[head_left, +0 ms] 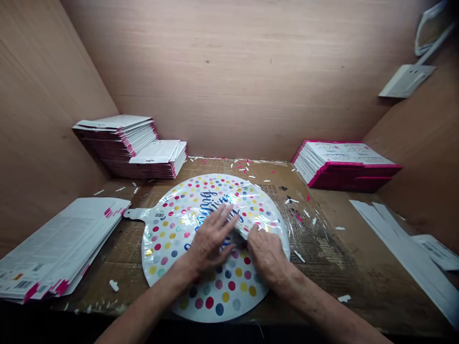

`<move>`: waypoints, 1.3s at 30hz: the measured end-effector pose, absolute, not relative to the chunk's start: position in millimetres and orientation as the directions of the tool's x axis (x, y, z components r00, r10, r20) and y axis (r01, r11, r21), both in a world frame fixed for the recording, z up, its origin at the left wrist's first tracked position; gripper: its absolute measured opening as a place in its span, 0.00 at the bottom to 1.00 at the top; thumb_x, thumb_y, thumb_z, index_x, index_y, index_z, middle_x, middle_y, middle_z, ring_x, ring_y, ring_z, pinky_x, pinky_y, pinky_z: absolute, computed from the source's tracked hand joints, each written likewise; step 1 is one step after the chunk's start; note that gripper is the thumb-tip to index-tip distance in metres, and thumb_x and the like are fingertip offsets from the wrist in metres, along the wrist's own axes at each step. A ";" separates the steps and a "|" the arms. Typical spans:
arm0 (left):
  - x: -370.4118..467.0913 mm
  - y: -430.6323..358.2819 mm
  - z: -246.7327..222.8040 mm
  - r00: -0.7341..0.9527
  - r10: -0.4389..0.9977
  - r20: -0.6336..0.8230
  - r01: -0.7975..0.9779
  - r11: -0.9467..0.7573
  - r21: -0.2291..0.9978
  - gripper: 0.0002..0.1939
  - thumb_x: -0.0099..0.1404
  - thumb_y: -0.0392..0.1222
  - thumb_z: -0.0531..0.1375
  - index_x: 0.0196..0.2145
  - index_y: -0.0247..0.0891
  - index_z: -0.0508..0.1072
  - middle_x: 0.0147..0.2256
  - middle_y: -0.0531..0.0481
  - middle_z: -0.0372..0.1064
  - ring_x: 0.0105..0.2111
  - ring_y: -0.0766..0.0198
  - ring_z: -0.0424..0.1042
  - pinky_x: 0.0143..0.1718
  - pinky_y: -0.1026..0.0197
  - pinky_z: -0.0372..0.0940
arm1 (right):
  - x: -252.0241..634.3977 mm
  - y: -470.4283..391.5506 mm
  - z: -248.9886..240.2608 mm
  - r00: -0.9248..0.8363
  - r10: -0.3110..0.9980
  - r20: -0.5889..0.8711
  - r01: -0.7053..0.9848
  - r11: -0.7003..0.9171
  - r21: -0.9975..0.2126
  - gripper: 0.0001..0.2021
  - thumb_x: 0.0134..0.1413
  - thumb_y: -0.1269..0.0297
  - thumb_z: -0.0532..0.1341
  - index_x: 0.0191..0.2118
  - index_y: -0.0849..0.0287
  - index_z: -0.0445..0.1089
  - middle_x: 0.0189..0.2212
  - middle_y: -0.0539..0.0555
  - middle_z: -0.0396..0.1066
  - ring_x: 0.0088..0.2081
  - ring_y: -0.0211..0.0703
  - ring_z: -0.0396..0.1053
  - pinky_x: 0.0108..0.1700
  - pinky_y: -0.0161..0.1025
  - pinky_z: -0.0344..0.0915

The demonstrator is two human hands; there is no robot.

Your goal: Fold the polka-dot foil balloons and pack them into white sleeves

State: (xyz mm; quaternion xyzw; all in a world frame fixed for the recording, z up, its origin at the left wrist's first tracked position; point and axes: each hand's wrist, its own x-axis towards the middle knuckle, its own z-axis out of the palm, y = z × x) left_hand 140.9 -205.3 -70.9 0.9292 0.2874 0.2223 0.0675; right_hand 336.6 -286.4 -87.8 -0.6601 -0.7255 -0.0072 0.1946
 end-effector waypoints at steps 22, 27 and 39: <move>42.9 -244.2 -92.0 0.473 0.788 0.393 0.655 -0.613 0.442 0.14 0.66 0.33 0.52 0.44 0.38 0.75 0.35 0.46 0.74 0.41 0.56 0.71 0.44 0.52 0.70 | 312.9 -261.2 -75.7 -0.251 0.948 0.197 0.740 0.319 -0.592 0.14 0.59 0.65 0.53 0.45 0.55 0.74 0.41 0.54 0.77 0.42 0.47 0.74 0.42 0.39 0.68; 58.9 -244.2 -99.0 0.070 0.947 0.313 0.813 -0.236 0.532 0.19 0.64 0.40 0.58 0.52 0.31 0.69 0.31 0.45 0.73 0.37 0.52 0.74 0.43 0.49 0.70 | 290.5 -232.2 -71.1 0.018 1.000 -0.002 0.868 -0.017 -0.496 0.21 0.63 0.48 0.52 0.32 0.57 0.73 0.29 0.53 0.76 0.32 0.44 0.72 0.32 0.35 0.61; 68.7 -239.4 -107.6 0.364 0.889 0.277 0.913 -0.399 0.083 0.30 0.71 0.49 0.47 0.63 0.24 0.59 0.64 0.33 0.55 0.65 0.42 0.51 0.63 0.41 0.52 | 261.1 -229.9 -59.6 -0.170 0.961 0.220 0.971 0.201 -0.127 0.20 0.62 0.54 0.58 0.52 0.64 0.69 0.47 0.66 0.71 0.49 0.56 0.68 0.49 0.47 0.63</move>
